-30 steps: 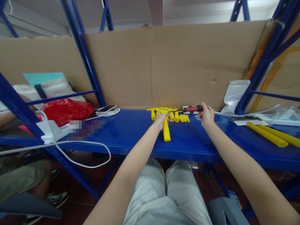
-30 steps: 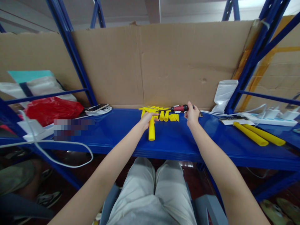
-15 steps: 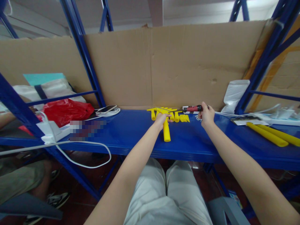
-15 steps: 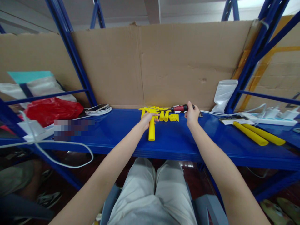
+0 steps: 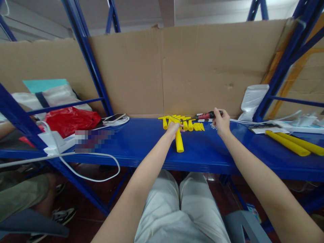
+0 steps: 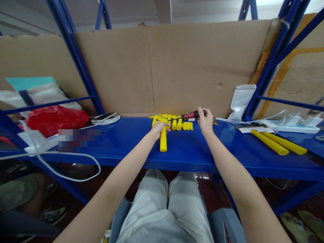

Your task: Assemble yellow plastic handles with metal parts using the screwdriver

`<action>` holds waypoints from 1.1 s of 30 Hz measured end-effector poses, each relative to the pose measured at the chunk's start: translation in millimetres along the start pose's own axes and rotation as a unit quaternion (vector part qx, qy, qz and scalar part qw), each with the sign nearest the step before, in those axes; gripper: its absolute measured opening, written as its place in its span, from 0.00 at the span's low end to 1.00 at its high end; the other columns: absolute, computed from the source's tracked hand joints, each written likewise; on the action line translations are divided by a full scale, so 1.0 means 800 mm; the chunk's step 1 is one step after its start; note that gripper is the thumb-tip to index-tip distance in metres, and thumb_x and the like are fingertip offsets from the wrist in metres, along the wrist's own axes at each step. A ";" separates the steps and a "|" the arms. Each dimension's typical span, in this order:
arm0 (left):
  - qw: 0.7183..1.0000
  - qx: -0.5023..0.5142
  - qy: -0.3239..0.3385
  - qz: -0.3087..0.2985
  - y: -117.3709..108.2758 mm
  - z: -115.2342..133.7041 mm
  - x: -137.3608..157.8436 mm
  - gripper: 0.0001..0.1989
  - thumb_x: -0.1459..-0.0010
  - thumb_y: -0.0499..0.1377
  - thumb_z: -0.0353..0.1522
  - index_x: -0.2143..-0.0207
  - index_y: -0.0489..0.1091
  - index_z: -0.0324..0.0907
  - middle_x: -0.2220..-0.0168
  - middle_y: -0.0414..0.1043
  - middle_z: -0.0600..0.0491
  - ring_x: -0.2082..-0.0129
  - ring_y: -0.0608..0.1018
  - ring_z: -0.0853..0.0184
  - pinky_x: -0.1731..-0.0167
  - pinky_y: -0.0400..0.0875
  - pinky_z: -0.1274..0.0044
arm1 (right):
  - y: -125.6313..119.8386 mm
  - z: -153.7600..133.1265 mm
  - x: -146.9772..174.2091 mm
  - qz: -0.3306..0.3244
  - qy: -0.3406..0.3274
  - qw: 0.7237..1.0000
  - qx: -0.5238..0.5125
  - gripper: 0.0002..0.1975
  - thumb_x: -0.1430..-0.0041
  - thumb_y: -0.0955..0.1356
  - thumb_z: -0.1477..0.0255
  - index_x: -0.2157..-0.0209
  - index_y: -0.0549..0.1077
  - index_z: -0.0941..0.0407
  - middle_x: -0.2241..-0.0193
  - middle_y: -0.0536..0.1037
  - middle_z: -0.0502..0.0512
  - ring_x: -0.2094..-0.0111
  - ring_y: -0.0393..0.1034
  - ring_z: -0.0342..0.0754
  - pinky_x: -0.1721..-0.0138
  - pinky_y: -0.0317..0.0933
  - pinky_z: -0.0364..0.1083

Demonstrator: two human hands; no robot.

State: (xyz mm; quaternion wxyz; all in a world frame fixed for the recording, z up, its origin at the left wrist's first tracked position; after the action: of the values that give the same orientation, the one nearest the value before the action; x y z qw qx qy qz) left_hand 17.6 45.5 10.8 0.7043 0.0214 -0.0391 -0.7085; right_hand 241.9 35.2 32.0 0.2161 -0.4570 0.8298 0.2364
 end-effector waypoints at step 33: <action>1.000 -0.005 -0.007 0.009 0.001 -0.002 -0.002 0.18 0.44 0.53 0.20 0.51 0.66 0.39 0.52 0.76 0.43 0.69 0.81 0.65 0.78 0.71 0.81 | -0.001 -0.010 0.011 0.029 -0.064 0.997 0.043 0.18 0.45 0.70 0.54 0.72 0.63 0.54 0.78 0.65 0.46 0.74 0.63 0.43 0.73 0.58 0.42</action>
State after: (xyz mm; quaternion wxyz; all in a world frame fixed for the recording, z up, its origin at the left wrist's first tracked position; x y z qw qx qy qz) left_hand 18.3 46.9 9.3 0.7103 0.0132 -0.0407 -0.7026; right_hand 237.1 24.5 33.5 0.2812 -0.4068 0.8366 0.2357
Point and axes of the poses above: each hand's wrist, its own x-axis away from the middle knuckle, its own y-axis out of the palm, z = x × y, the point moved 4 cm from there along -x, towards the middle knuckle
